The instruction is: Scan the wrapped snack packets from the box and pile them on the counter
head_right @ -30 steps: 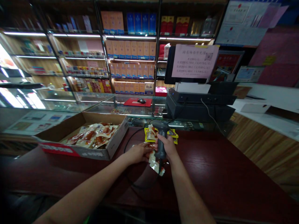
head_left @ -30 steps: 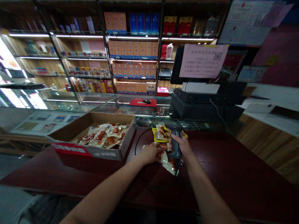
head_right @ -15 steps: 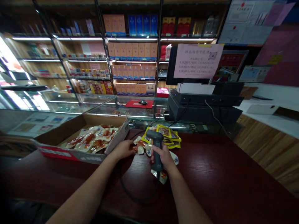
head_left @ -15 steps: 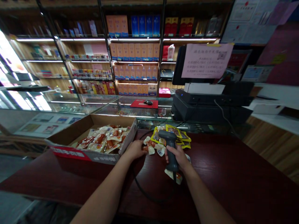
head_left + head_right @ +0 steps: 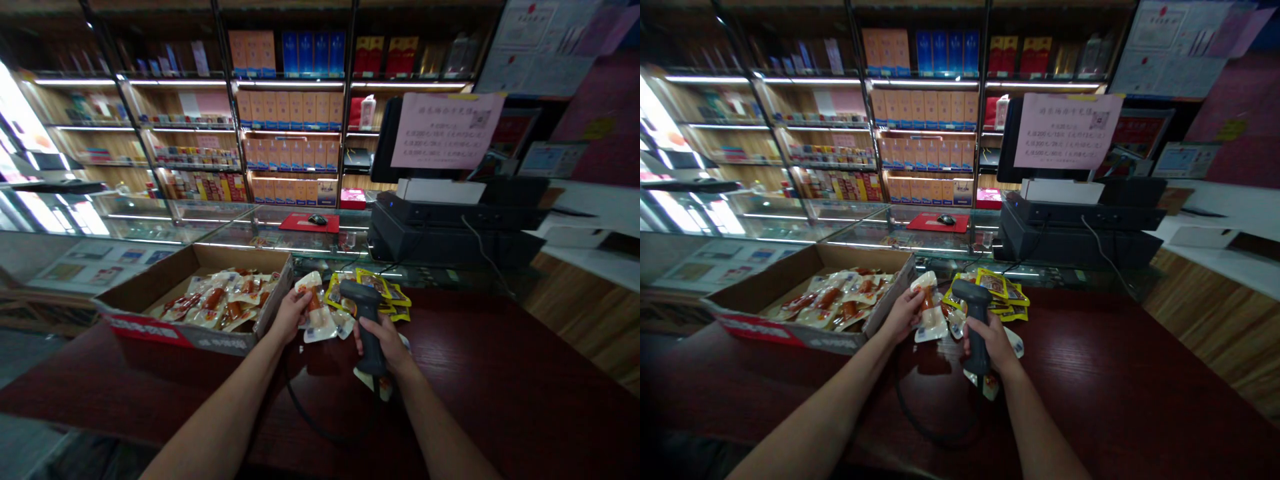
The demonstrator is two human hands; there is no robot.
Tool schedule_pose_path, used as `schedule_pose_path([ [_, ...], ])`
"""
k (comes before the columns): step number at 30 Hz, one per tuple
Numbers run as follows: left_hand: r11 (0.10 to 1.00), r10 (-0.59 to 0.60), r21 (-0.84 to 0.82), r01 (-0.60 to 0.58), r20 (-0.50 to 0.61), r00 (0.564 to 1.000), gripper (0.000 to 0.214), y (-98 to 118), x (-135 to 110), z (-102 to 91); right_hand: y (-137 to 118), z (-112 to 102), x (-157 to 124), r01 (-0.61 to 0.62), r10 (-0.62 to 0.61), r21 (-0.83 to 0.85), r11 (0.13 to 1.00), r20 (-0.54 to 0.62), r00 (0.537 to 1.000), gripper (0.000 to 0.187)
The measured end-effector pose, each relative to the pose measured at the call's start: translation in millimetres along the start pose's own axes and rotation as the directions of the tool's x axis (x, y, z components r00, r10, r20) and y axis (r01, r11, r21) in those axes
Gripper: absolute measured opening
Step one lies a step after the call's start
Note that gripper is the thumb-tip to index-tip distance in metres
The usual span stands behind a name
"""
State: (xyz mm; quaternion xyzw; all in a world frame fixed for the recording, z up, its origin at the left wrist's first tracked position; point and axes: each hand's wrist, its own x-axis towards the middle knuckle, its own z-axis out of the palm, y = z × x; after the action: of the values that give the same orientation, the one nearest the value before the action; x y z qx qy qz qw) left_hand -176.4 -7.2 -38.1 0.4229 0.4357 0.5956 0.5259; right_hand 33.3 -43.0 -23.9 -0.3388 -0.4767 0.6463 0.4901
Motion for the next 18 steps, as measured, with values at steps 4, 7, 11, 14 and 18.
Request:
schedule_pose_path([
  [4,0.972,0.036,-0.229,-0.061,-0.112,0.993,0.045,-7.9,7.0,-0.3,-1.3,1.3,-2.7,-0.018,0.019,-0.033,0.999,0.058,0.998,0.034],
  [7,0.952,0.089,-0.271,-0.145,-0.209,0.974,0.045,-11.3,10.5,-0.9,-1.0,0.4,-3.8,-0.041,0.046,-0.078,0.996,0.065,0.997,0.031],
  [11,0.913,0.180,-0.294,-0.282,-0.329,0.927,0.046,-11.8,11.8,0.8,-0.7,-1.7,-3.8,-0.091,0.097,-0.126,0.988,0.042,0.994,0.032],
  [14,0.890,0.233,-0.290,-0.352,-0.375,0.897,0.047,-12.0,12.0,1.9,-0.3,-2.7,-2.6,-0.091,0.096,-0.142,0.986,0.035,0.995,0.034],
  [18,0.894,0.267,-0.246,-0.374,-0.377,0.887,0.045,-14.9,13.2,1.0,-0.4,-4.2,-0.5,-0.085,0.088,-0.139,0.987,0.013,0.996,0.033],
])
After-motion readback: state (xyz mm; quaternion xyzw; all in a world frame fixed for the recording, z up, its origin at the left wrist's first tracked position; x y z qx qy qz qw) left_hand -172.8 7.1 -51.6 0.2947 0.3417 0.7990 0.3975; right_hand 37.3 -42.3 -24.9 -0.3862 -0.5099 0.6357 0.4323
